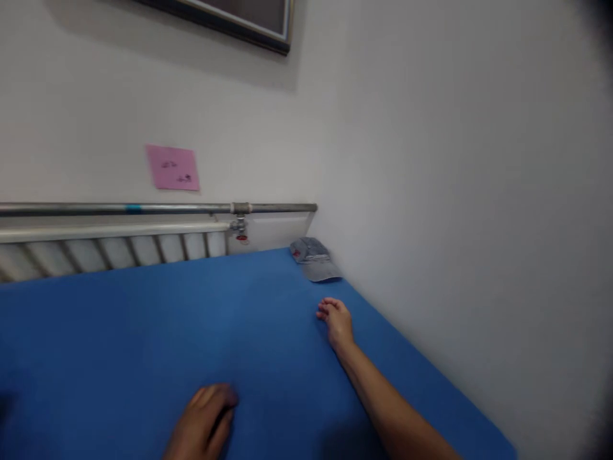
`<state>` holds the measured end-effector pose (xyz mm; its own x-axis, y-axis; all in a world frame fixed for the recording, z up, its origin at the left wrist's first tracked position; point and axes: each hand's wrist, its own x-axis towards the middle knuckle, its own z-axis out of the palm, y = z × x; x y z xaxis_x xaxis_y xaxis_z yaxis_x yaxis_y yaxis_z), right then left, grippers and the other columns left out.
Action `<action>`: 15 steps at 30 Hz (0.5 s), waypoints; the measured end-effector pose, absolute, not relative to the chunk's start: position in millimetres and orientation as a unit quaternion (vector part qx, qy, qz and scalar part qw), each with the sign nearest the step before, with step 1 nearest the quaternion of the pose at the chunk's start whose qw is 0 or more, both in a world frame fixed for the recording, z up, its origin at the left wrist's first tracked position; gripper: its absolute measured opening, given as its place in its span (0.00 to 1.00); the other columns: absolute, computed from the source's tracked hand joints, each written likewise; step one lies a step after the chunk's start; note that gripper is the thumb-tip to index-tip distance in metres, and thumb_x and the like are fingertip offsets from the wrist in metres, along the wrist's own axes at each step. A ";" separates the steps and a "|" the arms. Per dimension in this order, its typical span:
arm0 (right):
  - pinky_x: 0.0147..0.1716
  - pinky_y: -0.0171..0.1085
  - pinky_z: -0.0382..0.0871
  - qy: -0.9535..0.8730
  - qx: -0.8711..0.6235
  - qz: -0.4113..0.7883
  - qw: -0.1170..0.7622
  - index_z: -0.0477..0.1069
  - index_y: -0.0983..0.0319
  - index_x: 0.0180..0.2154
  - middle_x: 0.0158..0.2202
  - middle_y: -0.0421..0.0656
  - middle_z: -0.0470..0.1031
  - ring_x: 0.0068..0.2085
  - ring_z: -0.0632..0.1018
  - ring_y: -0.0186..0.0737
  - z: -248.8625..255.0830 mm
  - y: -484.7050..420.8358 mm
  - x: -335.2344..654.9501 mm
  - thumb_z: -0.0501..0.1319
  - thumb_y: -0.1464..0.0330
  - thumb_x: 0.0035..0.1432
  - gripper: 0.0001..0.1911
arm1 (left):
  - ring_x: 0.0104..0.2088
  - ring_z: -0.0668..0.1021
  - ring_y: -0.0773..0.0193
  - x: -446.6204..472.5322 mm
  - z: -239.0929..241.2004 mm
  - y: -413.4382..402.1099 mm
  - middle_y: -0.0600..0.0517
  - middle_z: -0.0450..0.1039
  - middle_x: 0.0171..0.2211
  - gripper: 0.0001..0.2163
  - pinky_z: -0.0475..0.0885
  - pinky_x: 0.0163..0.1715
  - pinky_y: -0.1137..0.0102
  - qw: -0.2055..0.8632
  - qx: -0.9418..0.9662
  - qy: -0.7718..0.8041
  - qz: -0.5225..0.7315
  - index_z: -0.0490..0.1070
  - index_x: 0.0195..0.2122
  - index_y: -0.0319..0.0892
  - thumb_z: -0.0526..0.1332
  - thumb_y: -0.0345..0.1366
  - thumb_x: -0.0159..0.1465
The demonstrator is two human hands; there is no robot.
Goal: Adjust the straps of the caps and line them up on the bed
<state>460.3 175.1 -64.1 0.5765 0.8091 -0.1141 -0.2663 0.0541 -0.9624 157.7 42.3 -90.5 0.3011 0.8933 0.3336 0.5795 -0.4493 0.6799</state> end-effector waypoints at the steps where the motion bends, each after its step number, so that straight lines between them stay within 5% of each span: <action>1: 0.24 0.33 0.67 -0.258 -0.565 0.405 0.671 0.71 0.61 0.27 0.24 0.38 0.73 0.22 0.73 0.33 -61.9 164.0 446.1 0.62 0.79 0.42 0.08 | 0.38 0.77 0.60 161.2 -82.0 38.5 0.48 0.77 0.36 0.08 0.73 0.42 0.65 0.237 0.762 0.483 0.361 0.75 0.36 0.44 0.56 0.32 0.61; 5: 0.25 0.33 0.62 -0.325 -0.556 0.475 0.599 0.73 0.61 0.28 0.22 0.36 0.74 0.20 0.71 0.32 -53.2 131.3 387.3 0.63 0.75 0.38 0.09 | 0.33 0.74 0.62 157.3 -67.3 30.5 0.50 0.74 0.31 0.07 0.69 0.38 0.68 0.348 0.588 0.538 0.493 0.75 0.32 0.41 0.60 0.26 0.53; 10: 0.28 0.36 0.64 -0.503 -0.586 0.451 0.448 0.73 0.60 0.30 0.23 0.39 0.73 0.24 0.73 0.37 -46.4 103.6 328.9 0.59 0.66 0.42 0.10 | 0.35 0.75 0.63 101.6 -67.5 -6.7 0.48 0.74 0.33 0.06 0.69 0.39 0.69 0.266 0.406 0.641 0.594 0.73 0.34 0.40 0.60 0.31 0.56; 15: 0.28 0.38 0.66 -0.542 -0.575 0.457 0.408 0.72 0.59 0.30 0.24 0.42 0.75 0.25 0.74 0.40 -42.4 92.7 317.2 0.57 0.63 0.42 0.11 | 0.35 0.77 0.60 46.4 -47.3 -64.7 0.46 0.71 0.35 0.13 0.73 0.33 0.66 0.189 0.229 0.666 0.684 0.68 0.39 0.39 0.60 0.42 0.57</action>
<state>317.2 92.7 -42.4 -0.0062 0.9965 -0.0832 0.2498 -0.0790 -0.9651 46.4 -64.7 -47.3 -0.8242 0.5629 0.0611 0.0461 -0.0408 0.9981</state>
